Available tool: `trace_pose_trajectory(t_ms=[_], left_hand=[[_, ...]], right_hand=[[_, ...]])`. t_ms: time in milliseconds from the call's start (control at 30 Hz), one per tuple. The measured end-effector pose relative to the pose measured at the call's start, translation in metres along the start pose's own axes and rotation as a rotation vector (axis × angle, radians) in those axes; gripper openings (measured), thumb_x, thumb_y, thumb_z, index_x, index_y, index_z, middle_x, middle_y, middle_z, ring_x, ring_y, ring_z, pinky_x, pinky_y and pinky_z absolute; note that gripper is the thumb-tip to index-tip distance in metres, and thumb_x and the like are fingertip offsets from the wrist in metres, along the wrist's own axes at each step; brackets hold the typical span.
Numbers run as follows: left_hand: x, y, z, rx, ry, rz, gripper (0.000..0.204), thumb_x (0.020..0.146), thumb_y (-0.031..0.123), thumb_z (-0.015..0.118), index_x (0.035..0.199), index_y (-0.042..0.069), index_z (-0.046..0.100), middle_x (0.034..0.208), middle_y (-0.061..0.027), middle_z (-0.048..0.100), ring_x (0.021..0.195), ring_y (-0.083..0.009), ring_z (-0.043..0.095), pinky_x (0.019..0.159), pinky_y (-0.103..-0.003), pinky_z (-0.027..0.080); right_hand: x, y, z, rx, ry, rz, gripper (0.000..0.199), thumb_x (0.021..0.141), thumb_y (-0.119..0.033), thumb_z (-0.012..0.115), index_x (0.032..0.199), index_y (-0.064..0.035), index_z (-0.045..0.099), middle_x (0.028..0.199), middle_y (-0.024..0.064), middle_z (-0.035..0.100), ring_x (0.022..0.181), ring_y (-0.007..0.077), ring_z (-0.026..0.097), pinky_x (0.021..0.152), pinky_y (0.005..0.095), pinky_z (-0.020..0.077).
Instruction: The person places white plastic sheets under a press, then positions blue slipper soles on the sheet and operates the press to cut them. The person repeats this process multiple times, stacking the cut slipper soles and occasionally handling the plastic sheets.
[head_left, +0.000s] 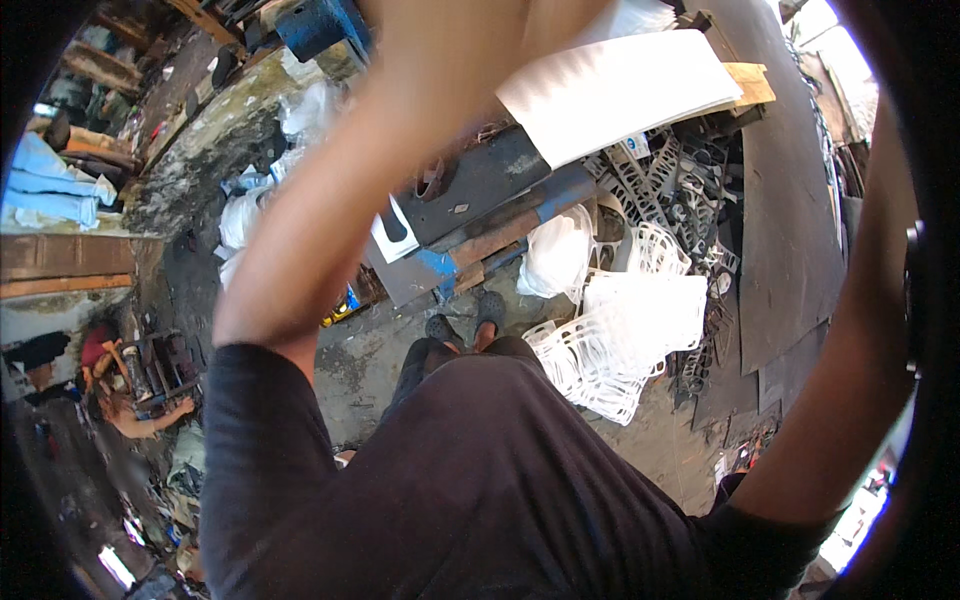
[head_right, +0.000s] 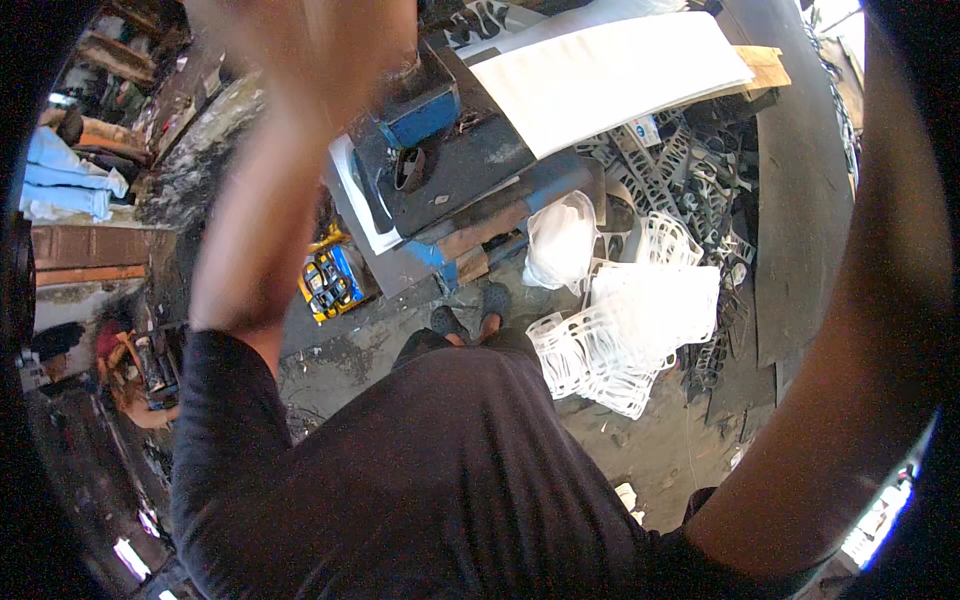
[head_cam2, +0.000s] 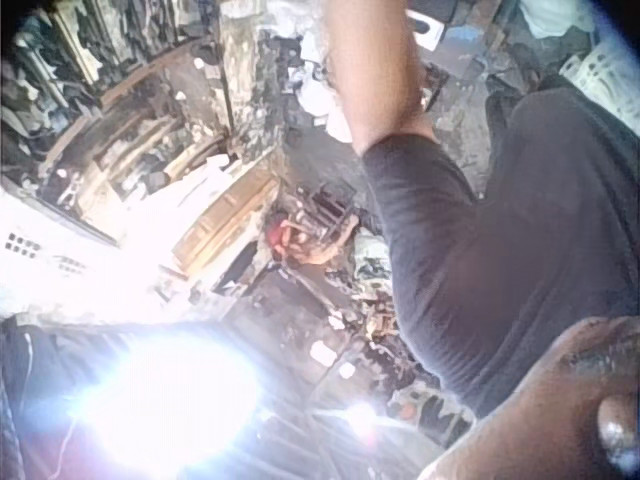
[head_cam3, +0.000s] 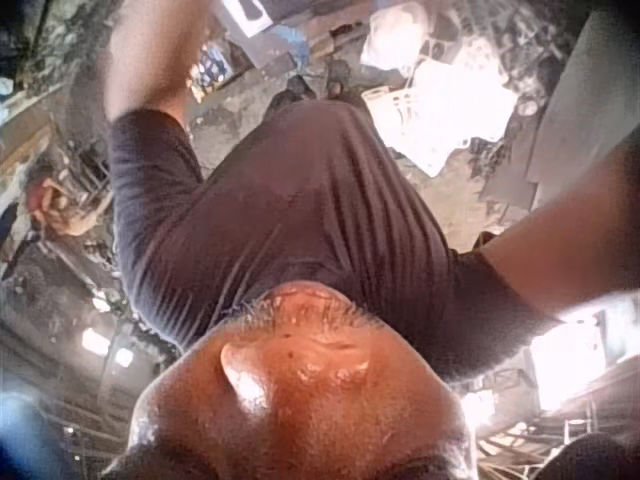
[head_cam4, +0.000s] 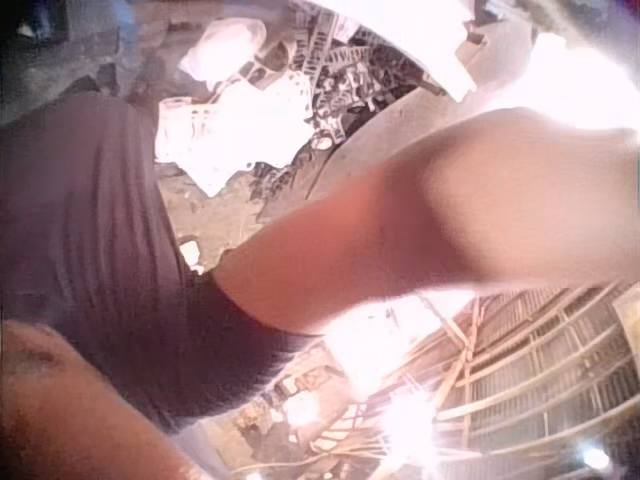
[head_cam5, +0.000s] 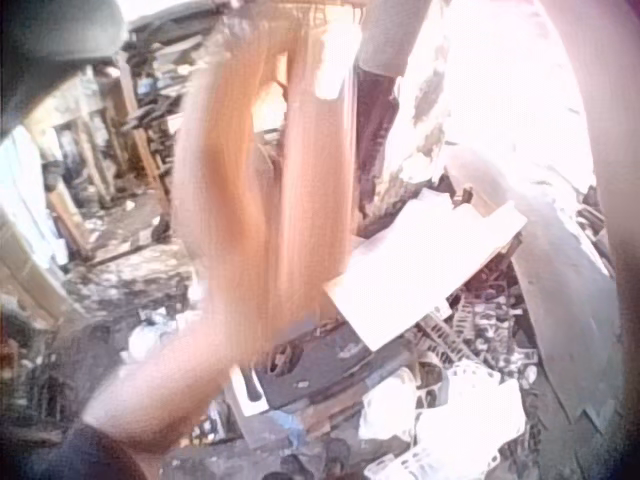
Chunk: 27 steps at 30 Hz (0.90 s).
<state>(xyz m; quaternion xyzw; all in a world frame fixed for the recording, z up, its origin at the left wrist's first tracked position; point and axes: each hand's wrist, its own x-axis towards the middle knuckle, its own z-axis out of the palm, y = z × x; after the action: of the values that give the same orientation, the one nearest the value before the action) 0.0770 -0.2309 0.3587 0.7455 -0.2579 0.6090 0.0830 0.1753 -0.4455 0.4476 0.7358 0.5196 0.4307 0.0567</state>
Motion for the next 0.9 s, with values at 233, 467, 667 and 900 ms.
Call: trace_pose_trajectory(t_ms=[233, 467, 667, 900], left_hand=[[-0.35, 0.21, -0.134, 0.569, -0.73, -1.352, 0.079, 0.085, 0.046, 0.072, 0.133, -0.006, 0.038, 0.134, -0.0211, 0.045, 0.129, -0.038, 0.037, 0.108, -0.056, 0.02], [-0.346, 0.13, -0.087, 0.445, -1.184, -0.964, 0.091, 0.076, 0.06, 0.071, 0.136, -0.003, 0.046, 0.149, -0.0124, 0.039, 0.145, -0.0273, 0.026, 0.115, -0.061, 0.005], [-0.366, 0.104, -0.099, 0.227, -1.108, -0.779, 0.022, 0.083, 0.022, 0.07, 0.095, 0.005, 0.07, 0.102, -0.0103, 0.064, 0.109, -0.0226, 0.058, 0.108, -0.053, 0.028], [-0.355, 0.132, -0.159, -0.006, -1.132, -1.179, 0.03, 0.08, 0.029, 0.074, 0.096, 0.005, 0.067, 0.099, -0.012, 0.066, 0.1, -0.0292, 0.063, 0.097, -0.044, 0.043]], right_hand=[[-0.085, -0.157, 0.114, 1.154, -0.217, 0.645, 0.024, 0.091, -0.024, 0.069, 0.101, -0.0027, 0.068, 0.086, 0.0146, 0.066, 0.08, 0.0234, 0.066, 0.078, 0.0375, 0.053], [-0.207, -0.346, 0.219, 1.807, -0.654, 1.477, 0.033, 0.094, -0.025, 0.065, 0.11, 0.0029, 0.061, 0.1, 0.0102, 0.065, 0.083, 0.0165, 0.061, 0.075, 0.0305, 0.0502], [-0.19, -0.376, 0.232, 1.938, -0.652, 1.845, 0.041, 0.098, -0.028, 0.06, 0.12, 0.005, 0.051, 0.107, 0.0099, 0.06, 0.091, 0.0175, 0.06, 0.081, 0.0301, 0.0516], [-0.188, -0.409, 0.206, 2.309, -0.439, 1.888, 0.04, 0.097, -0.028, 0.061, 0.122, 0.002, 0.051, 0.122, 0.0079, 0.058, 0.108, 0.0205, 0.057, 0.098, 0.037, 0.042]])
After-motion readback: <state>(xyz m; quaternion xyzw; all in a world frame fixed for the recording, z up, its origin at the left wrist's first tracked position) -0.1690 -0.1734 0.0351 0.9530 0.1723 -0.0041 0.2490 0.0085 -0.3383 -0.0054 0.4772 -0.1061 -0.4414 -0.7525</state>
